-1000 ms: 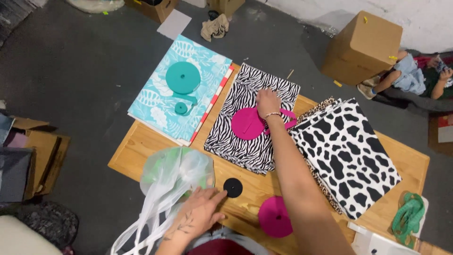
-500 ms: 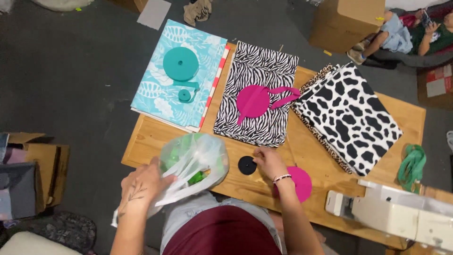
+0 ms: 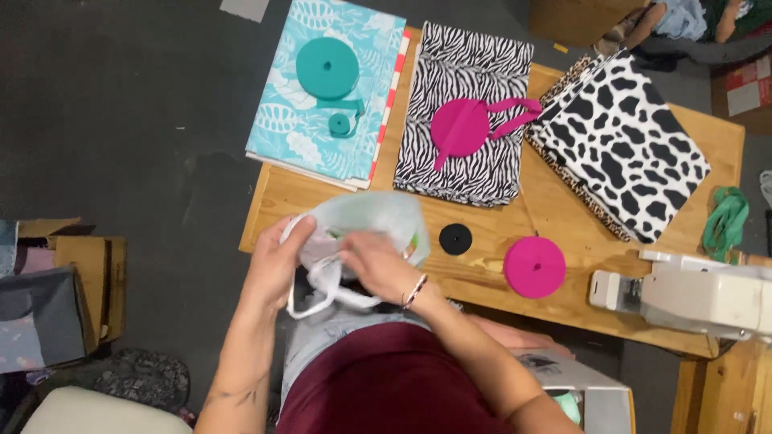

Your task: Matching pink straps to patterned fabric pieces and organizing them into a plastic bag.

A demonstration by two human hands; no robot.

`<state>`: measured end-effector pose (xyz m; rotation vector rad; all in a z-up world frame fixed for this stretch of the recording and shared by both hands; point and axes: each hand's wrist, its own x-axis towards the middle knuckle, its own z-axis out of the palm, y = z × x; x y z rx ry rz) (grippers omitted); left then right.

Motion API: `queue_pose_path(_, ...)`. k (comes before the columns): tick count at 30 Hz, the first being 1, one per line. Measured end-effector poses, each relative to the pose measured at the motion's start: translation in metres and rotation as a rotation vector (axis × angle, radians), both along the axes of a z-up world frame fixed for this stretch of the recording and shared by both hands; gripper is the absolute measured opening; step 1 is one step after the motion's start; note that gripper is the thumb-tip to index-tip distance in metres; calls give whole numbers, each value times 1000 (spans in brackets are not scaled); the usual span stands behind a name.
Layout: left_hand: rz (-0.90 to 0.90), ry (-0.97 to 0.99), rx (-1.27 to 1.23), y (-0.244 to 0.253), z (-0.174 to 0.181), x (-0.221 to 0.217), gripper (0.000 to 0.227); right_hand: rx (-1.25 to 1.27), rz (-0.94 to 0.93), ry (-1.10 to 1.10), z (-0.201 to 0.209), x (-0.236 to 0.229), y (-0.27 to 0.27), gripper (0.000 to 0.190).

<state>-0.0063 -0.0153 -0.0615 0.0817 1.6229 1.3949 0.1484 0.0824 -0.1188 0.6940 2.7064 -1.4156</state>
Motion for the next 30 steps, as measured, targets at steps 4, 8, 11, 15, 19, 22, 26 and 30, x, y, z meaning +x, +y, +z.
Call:
queue_pose_path(4, 203, -332, 253, -23, -79, -19, 8, 250, -161, -364, 33, 18, 7, 64)
queue_pose_path(8, 205, -384, 310, -40, -68, -20, 18, 484, -389, -760, -6, 59, 30, 67)
queue_pose_path(11, -73, 88, 235, -46, -51, -18, 19, 484, -523, -745, -23, 82, 38, 57)
queue_pose_path(15, -730, 968, -242, -40, -50, -17, 30, 551, -554, -38, -12, 85, 23, 45)
queue_pose_path(19, -846, 838, -539, -22, -40, -1, 41, 241, -443, 208, -15, 35, -21, 49)
queue_pose_path(22, -985, 874, -538, -18, -23, 7, 30, -67, -205, 172, -46, 8, -39, 41)
queue_pose_path(26, -1017, 863, -561, -30, -36, -6, 18, 473, -165, -185, -94, 19, -26, 24)
queue_pose_path(30, -974, 904, -650, -44, -69, -9, 36, 195, -348, -624, 97, 17, -8, 63)
